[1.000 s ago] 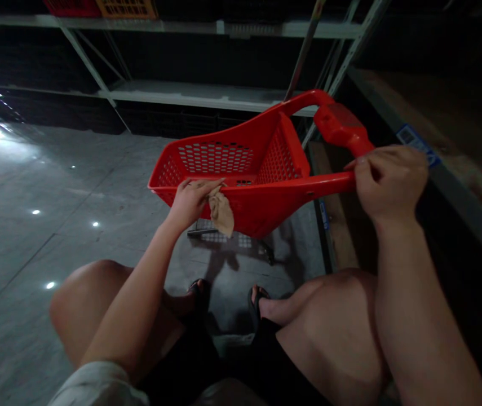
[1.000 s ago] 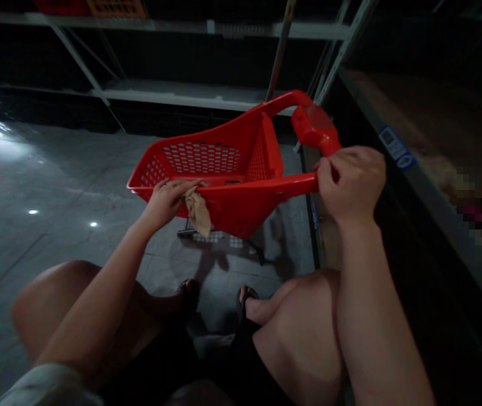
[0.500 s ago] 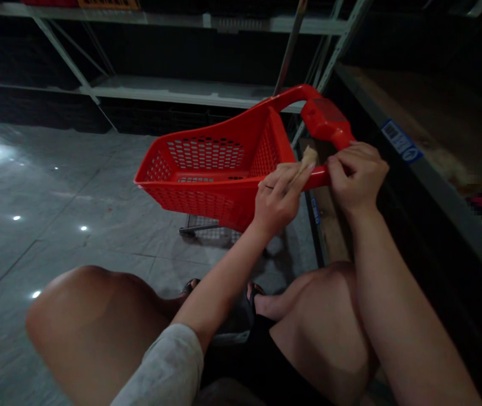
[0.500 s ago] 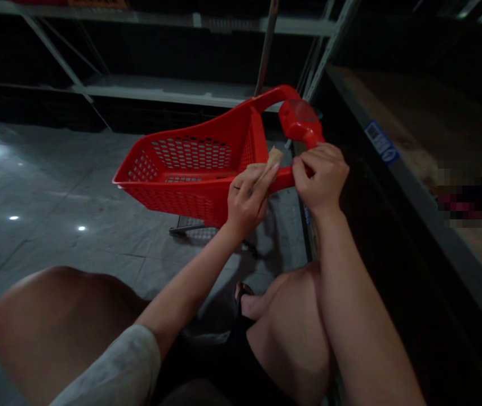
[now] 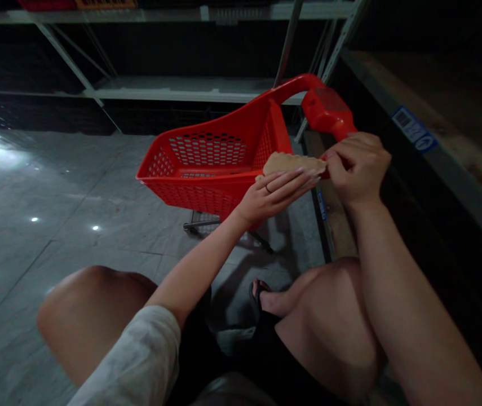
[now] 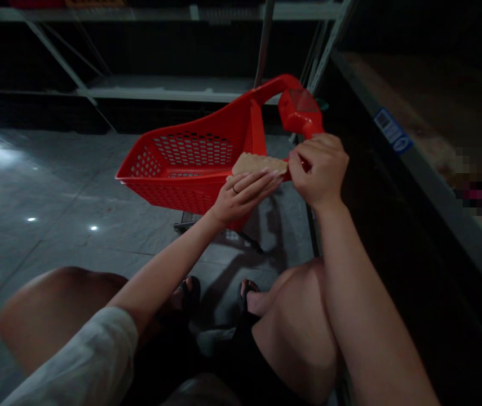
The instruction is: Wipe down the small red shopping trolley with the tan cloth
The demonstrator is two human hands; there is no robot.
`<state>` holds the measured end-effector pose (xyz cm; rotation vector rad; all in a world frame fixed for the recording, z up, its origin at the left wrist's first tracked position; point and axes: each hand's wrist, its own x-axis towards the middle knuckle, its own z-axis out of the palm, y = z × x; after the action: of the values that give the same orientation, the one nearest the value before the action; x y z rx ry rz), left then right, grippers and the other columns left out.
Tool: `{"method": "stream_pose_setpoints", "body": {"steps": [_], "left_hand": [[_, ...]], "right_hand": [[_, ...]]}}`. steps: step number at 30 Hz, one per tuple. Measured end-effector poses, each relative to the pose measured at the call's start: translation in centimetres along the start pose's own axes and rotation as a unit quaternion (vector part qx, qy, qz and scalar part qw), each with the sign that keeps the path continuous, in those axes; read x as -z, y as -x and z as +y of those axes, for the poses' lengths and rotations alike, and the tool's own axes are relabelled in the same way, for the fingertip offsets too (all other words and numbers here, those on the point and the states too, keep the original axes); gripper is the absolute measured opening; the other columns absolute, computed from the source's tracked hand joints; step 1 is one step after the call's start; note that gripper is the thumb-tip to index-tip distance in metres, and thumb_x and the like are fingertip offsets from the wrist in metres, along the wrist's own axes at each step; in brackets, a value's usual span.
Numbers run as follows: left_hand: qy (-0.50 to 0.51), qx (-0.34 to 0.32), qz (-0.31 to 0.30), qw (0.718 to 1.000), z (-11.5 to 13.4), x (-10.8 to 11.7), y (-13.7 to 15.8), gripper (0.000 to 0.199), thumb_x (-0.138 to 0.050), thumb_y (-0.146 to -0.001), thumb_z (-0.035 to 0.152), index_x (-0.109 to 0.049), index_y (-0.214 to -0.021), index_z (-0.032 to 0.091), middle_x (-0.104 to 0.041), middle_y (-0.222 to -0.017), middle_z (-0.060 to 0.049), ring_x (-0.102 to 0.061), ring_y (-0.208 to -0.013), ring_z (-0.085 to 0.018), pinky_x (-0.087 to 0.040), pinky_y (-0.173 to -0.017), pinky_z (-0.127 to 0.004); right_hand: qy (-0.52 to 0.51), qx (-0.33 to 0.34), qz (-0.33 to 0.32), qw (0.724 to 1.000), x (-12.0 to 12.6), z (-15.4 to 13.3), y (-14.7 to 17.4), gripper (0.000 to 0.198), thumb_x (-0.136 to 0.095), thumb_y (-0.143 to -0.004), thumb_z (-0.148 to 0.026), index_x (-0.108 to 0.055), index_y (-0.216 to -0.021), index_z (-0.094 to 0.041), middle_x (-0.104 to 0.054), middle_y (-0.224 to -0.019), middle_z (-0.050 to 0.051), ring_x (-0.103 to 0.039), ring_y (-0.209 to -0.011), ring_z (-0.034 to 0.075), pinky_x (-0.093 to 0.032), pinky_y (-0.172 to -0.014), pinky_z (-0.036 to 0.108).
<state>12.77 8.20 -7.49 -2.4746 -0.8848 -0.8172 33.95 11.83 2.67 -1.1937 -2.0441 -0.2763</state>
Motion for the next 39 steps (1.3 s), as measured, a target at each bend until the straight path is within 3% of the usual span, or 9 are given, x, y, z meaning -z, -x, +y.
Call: {"method": "stream_pose_setpoints", "body": {"steps": [3,8,10,17,24,28,32,36,39], "left_hand": [[0.038,-0.016,-0.062,0.997,0.1,-0.6,0.7,0.058,-0.035,-0.106,0.011,-0.034,-0.161,0.027,-0.052,-0.157,-0.001,-0.045,-0.147,-0.015,-0.035,-0.127,-0.033],[0.126,-0.052,-0.228,0.964,-1.2,-1.8,6.9,0.048,-0.036,-0.103,0.009,-0.060,-0.142,0.026,-0.068,-0.140,0.002,-0.060,-0.134,-0.015,-0.045,-0.119,-0.033],[0.132,-0.057,-0.220,0.965,-1.8,-1.0,7.1,0.049,-0.035,-0.104,0.009,-0.058,-0.143,0.025,-0.067,-0.141,0.001,-0.058,-0.137,-0.015,-0.045,-0.119,-0.032],[0.124,0.008,-0.027,0.992,-2.3,1.4,1.1,0.054,-0.035,-0.107,0.014,-0.039,-0.158,0.030,-0.051,-0.158,0.001,-0.038,-0.151,-0.015,-0.031,-0.130,-0.038],[0.181,0.102,-0.103,0.973,-3.6,-2.9,11.4,0.046,-0.032,-0.106,0.015,-0.062,-0.140,0.025,-0.068,-0.139,-0.004,-0.061,-0.134,-0.018,-0.047,-0.119,-0.035],[0.158,0.230,0.011,0.960,-5.5,-2.5,14.1,0.042,-0.035,-0.106,0.023,-0.061,-0.140,0.025,-0.064,-0.143,-0.008,-0.052,-0.143,-0.021,-0.045,-0.121,-0.039],[0.119,0.374,0.233,0.890,-4.4,-2.4,8.1,0.034,-0.046,-0.103,0.031,-0.060,-0.134,0.029,-0.060,-0.138,-0.009,-0.055,-0.137,-0.022,-0.044,-0.121,-0.044],[0.131,0.460,0.344,0.808,-2.2,-3.6,2.2,0.020,-0.047,-0.099,0.020,-0.057,-0.116,0.023,-0.063,-0.124,-0.012,-0.055,-0.128,-0.024,-0.040,-0.119,-0.049],[0.127,0.503,0.354,0.778,-3.5,-3.6,3.5,0.016,-0.046,-0.094,0.011,-0.054,-0.102,0.022,-0.062,-0.114,-0.011,-0.056,-0.119,-0.024,-0.043,-0.113,-0.047]], "right_hand": [[0.009,0.002,-0.036,0.999,0.3,0.4,-0.1,0.027,-0.045,-0.088,-0.031,-0.062,-0.068,-0.024,-0.070,-0.072,0.010,-0.065,-0.085,0.027,-0.047,-0.094,0.045],[0.056,-0.015,-0.113,0.992,1.4,-0.1,-0.5,0.035,-0.039,-0.095,-0.027,-0.071,-0.082,-0.031,-0.075,-0.087,0.008,-0.063,-0.098,0.030,-0.044,-0.094,0.048],[0.079,-0.003,-0.125,0.989,1.9,-0.9,-0.6,0.034,-0.040,-0.096,-0.027,-0.072,-0.086,-0.027,-0.074,-0.089,0.010,-0.063,-0.099,0.030,-0.044,-0.096,0.048],[0.102,0.046,-0.121,0.986,2.1,-5.4,-0.8,0.039,-0.034,-0.102,-0.028,-0.071,-0.113,-0.019,-0.073,-0.113,0.014,-0.063,-0.104,0.029,-0.043,-0.094,0.044],[0.121,0.067,-0.143,0.980,-1.1,-7.5,-1.0,0.042,-0.030,-0.103,-0.031,-0.066,-0.120,-0.018,-0.073,-0.111,0.014,-0.060,-0.106,0.031,-0.035,-0.100,0.053],[0.134,0.105,-0.135,0.976,-2.6,-8.5,-1.4,0.040,-0.035,-0.100,-0.029,-0.060,-0.126,-0.013,-0.068,-0.118,0.019,-0.056,-0.111,0.034,-0.036,-0.099,0.052],[0.136,0.107,-0.124,0.977,-4.3,-9.8,-2.1,0.040,-0.033,-0.101,-0.030,-0.058,-0.127,-0.011,-0.067,-0.114,0.018,-0.056,-0.107,0.033,-0.037,-0.094,0.049],[0.142,0.101,-0.132,0.976,-5.1,-10.6,-2.7,0.039,-0.031,-0.102,-0.029,-0.060,-0.122,-0.011,-0.068,-0.109,0.018,-0.057,-0.104,0.032,-0.037,-0.090,0.046],[0.144,0.101,-0.135,0.975,-4.7,-10.7,-2.6,0.040,-0.031,-0.102,-0.028,-0.063,-0.118,-0.011,-0.068,-0.104,0.017,-0.058,-0.100,0.031,-0.038,-0.087,0.044]]}}
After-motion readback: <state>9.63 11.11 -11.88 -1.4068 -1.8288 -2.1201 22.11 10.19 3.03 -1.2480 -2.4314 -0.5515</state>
